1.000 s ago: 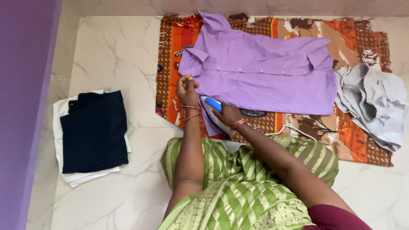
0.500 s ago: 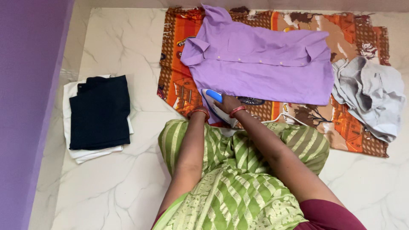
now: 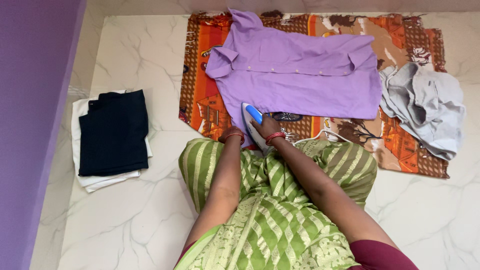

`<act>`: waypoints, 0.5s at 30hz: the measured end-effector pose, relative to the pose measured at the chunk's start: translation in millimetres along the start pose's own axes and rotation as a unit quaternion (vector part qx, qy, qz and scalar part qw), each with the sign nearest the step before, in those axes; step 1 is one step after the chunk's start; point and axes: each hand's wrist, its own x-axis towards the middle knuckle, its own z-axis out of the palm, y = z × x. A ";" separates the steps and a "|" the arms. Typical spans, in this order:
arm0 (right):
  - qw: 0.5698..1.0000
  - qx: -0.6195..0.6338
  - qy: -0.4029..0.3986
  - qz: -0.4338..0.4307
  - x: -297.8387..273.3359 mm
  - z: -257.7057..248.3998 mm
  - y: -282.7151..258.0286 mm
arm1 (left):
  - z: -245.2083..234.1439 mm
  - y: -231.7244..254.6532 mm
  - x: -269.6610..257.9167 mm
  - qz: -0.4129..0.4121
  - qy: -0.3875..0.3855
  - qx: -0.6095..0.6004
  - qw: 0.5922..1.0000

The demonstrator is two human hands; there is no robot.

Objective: The person irons a purple shirt laid out on a patterned mat on the floor. They use a handheld iron to smooth the front, sleeves, and collar, then fold the shirt and place it on a stack of other folded clothes.

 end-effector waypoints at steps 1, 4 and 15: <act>1.000 0.000 -0.001 0.001 0.9 0.3 0.6 | -1.5 0.4 0.9 0.000 0.001 0.002 1.000; 1.000 0.008 0.002 -0.003 -0.1 -0.4 2.3 | -1.1 4.7 2.1 0.002 -0.002 0.007 1.000; 0.999 0.030 -0.010 0.026 -0.1 -8.8 -3.1 | 5.2 0.2 4.6 0.010 -0.019 0.004 1.000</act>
